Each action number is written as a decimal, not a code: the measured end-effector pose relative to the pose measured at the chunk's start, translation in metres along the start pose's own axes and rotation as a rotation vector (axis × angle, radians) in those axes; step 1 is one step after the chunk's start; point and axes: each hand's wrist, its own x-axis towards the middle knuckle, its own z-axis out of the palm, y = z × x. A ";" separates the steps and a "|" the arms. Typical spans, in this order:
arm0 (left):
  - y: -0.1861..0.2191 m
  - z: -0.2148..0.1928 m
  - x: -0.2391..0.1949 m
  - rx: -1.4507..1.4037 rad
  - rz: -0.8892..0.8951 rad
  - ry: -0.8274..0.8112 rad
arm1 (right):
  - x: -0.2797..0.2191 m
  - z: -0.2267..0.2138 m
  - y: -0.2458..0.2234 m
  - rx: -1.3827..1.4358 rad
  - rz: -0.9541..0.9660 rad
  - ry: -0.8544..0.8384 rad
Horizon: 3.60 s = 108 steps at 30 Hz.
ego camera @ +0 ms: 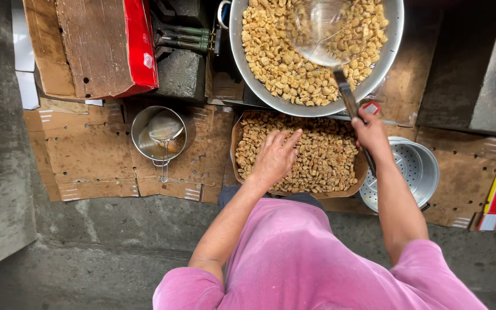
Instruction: The person uses a wire skimmer to scoop fried snack pieces from a large wok of hot oil and transfers them into a cardboard box. The person then lifts the box to distribute the snacks and returns to the wok to continue scooping more fried pieces.
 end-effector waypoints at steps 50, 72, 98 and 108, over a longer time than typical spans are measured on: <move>0.079 0.057 -0.020 -0.008 -0.016 0.049 | -0.092 -0.085 0.062 -0.252 0.113 -0.002; -0.004 -0.013 0.017 0.000 0.041 -0.069 | 0.025 0.045 -0.067 -0.075 0.052 -0.004; 0.037 0.036 -0.032 -0.034 -0.008 0.049 | -0.068 -0.019 -0.029 -0.641 -0.128 -0.089; 0.073 0.062 -0.036 -0.023 -0.019 0.052 | -0.087 -0.082 -0.011 -0.835 -0.102 -0.101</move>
